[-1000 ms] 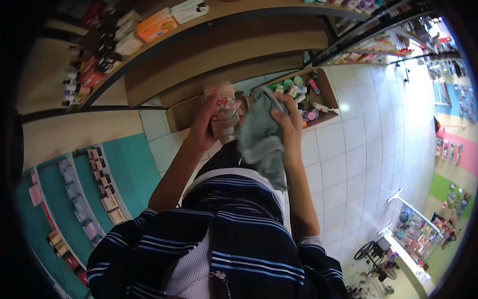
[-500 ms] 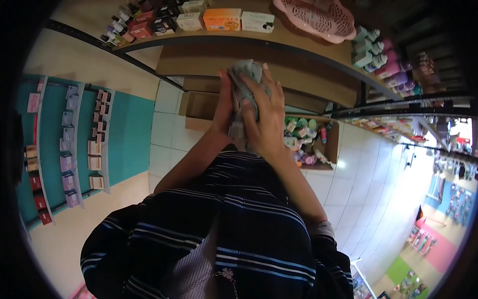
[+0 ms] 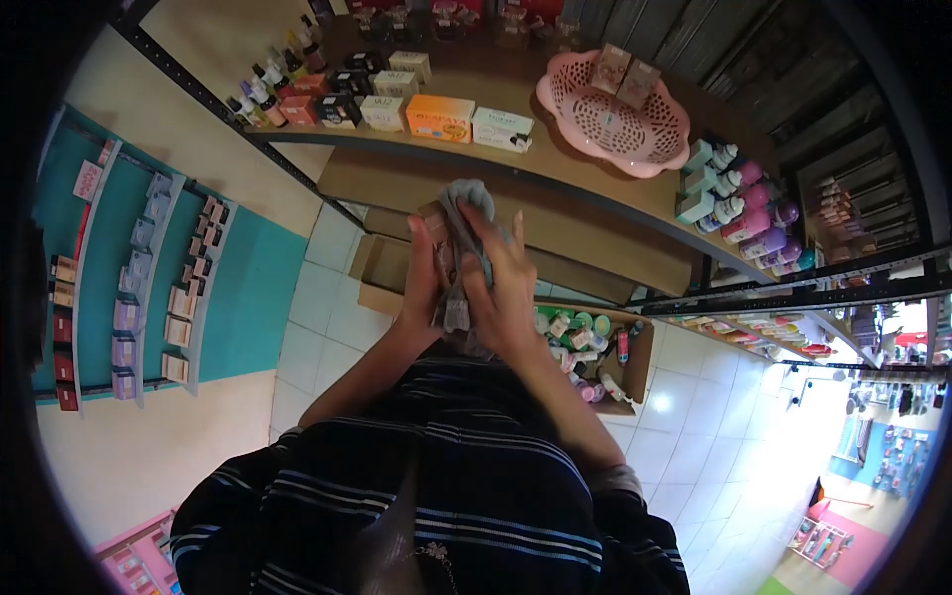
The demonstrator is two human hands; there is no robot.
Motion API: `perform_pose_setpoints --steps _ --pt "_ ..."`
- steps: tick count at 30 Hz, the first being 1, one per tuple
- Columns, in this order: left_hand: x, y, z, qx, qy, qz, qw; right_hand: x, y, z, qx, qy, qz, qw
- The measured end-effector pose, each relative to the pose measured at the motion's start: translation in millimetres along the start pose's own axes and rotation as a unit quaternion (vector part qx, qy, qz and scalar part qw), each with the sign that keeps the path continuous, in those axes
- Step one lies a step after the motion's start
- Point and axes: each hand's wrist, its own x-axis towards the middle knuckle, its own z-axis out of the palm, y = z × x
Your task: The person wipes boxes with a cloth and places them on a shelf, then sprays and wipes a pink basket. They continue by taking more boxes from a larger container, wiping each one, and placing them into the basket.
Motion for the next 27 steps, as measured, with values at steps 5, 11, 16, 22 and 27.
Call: perform_pose_setpoints --steps 5,11,16,22,27 --pt "17 -1 -30 0.132 -0.001 0.018 0.991 -15 -6 4 0.008 -0.023 0.0 1.0" --pt "13 -4 -17 0.046 -0.019 -0.029 0.998 0 8 -1 0.023 -0.018 0.005 1.0" --pt "10 21 -13 0.102 -0.033 -0.122 0.987 1 -13 -16 -0.138 -0.061 0.021 0.988" --pt "10 9 -38 -0.208 -0.048 -0.195 0.957 5 -19 -44 0.227 -0.007 0.142 0.964" --pt "11 4 -64 -0.192 -0.058 -0.211 0.957 12 -50 -76 0.483 -0.465 -0.117 0.732"
